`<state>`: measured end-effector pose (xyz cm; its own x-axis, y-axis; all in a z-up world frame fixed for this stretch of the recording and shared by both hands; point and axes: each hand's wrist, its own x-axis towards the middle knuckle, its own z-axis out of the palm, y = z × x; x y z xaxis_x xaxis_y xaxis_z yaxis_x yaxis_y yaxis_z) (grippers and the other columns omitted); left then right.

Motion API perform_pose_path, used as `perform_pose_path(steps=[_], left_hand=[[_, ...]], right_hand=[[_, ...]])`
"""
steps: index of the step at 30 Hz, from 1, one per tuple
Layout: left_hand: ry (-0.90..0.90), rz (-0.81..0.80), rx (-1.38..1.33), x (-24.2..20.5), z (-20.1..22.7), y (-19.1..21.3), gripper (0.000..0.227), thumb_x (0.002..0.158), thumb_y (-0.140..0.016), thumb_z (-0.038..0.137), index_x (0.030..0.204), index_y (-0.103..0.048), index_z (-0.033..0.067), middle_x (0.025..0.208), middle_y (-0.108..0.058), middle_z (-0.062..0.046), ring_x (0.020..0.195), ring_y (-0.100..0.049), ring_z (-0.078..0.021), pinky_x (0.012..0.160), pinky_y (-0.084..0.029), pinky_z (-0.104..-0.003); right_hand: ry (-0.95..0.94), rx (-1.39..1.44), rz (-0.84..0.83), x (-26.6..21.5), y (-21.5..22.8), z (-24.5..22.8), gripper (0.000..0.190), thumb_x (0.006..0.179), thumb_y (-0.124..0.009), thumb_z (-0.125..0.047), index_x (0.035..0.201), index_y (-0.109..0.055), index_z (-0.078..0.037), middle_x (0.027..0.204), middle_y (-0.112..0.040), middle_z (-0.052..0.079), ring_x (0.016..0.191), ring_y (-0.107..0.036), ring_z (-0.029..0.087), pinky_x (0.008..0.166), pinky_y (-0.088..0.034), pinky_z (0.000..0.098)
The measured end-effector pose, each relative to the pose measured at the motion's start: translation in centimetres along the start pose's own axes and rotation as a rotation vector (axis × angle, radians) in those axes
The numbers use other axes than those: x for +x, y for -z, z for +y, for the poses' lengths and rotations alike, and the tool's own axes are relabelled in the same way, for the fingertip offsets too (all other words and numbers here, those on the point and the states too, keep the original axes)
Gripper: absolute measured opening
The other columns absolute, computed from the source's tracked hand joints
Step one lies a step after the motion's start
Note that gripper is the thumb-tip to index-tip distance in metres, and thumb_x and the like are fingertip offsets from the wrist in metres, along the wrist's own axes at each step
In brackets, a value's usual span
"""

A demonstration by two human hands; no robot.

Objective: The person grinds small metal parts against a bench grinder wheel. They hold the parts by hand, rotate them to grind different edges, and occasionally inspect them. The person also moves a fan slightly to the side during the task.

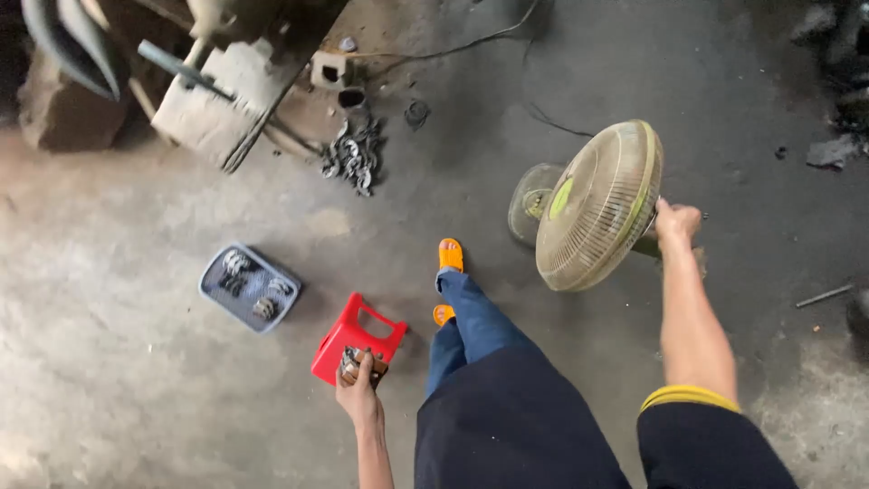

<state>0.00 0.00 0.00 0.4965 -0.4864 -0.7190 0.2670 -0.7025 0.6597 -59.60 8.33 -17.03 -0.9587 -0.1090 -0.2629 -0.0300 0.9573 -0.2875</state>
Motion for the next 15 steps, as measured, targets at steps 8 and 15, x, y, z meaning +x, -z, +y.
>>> perform_pose_path(steps=[8, 15], left_hand=[[-0.026, 0.131, -0.248, -3.9, -6.4, 10.0, 0.033, 0.072, -0.070, 0.003, 0.099, -0.053, 0.0021, 0.085, -0.059, -0.010, 0.070, -0.064, -0.0247, 0.060, -0.049, -0.034], [0.005, 0.296, -0.319, -5.4, -10.6, 15.9, 0.035, 0.070, -0.073, 0.007, 0.098, -0.051, 0.0046, 0.087, -0.061, -0.011, 0.070, -0.065, -0.0245, 0.059, -0.049, -0.036]], right_hand=[[-0.091, 0.464, -0.221, -8.6, 3.7, -10.5, 0.021, 0.080, -0.066, -0.017, 0.073, -0.054, -0.002, 0.077, -0.060, 0.008, 0.061, -0.062, 0.017, 0.045, -0.060, 0.0346], [-0.098, 0.512, -0.345, -12.8, 2.8, -13.9, 0.036, 0.086, -0.060, -0.012, 0.111, -0.046, 0.009, 0.115, -0.051, 0.023, 0.081, -0.067, 0.031, 0.054, -0.066, 0.0380]])
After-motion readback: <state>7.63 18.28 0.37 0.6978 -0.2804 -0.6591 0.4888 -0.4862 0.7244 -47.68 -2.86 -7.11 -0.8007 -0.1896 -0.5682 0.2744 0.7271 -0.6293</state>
